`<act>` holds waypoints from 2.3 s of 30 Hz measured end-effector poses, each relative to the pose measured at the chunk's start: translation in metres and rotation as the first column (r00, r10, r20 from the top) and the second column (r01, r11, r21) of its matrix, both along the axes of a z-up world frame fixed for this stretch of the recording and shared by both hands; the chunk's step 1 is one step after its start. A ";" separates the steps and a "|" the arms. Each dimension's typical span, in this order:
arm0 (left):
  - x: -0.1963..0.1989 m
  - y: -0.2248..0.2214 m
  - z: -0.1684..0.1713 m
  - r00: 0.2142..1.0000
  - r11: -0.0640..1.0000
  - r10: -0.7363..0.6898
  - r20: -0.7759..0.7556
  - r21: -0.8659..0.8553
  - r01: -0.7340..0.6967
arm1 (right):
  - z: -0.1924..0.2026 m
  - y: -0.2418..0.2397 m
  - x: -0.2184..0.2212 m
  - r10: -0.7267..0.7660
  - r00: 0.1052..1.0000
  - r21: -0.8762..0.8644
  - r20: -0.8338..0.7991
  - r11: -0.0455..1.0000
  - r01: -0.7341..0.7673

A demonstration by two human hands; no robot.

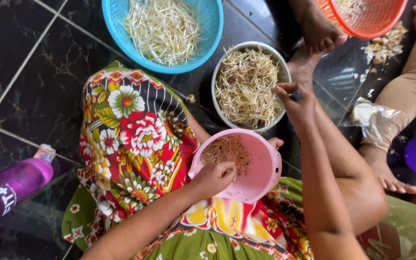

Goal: A person sits on the floor and manually trims the root ends off bean sprouts, sorting them from one bowl to another.

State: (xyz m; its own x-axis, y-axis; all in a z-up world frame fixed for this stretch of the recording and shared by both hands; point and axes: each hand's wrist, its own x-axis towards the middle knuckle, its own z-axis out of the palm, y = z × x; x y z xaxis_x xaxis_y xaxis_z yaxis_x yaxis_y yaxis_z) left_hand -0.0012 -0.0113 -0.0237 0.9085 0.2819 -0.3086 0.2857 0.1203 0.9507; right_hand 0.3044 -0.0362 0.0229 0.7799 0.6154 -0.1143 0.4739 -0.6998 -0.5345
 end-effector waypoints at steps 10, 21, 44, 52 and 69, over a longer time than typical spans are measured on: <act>0.004 0.003 -0.004 1.000 1.000 0.001 -0.020 0.009 0.000 | 0.030 0.002 -0.016 -0.013 0.941 0.507 -0.339 0.840 0.194; -0.002 0.007 0.007 0.999 0.999 -0.037 -0.031 -0.004 0.037 | 0.073 -0.035 -0.039 0.084 0.785 0.524 -0.614 0.787 0.326; 0.000 0.010 0.020 0.998 0.983 0.058 0.023 -0.175 -0.053 | 0.050 -0.076 -0.177 -0.005 0.749 0.192 -0.663 0.966 0.176; 0.002 0.006 0.005 0.997 0.977 0.057 0.057 -0.208 -0.044 | 0.055 -0.088 -0.178 0.088 0.698 0.266 -0.710 0.952 0.151; -0.003 0.011 0.018 0.995 0.983 0.066 0.081 -0.176 -0.051 | 0.051 -0.109 -0.179 0.155 0.507 0.252 -0.848 0.959 0.127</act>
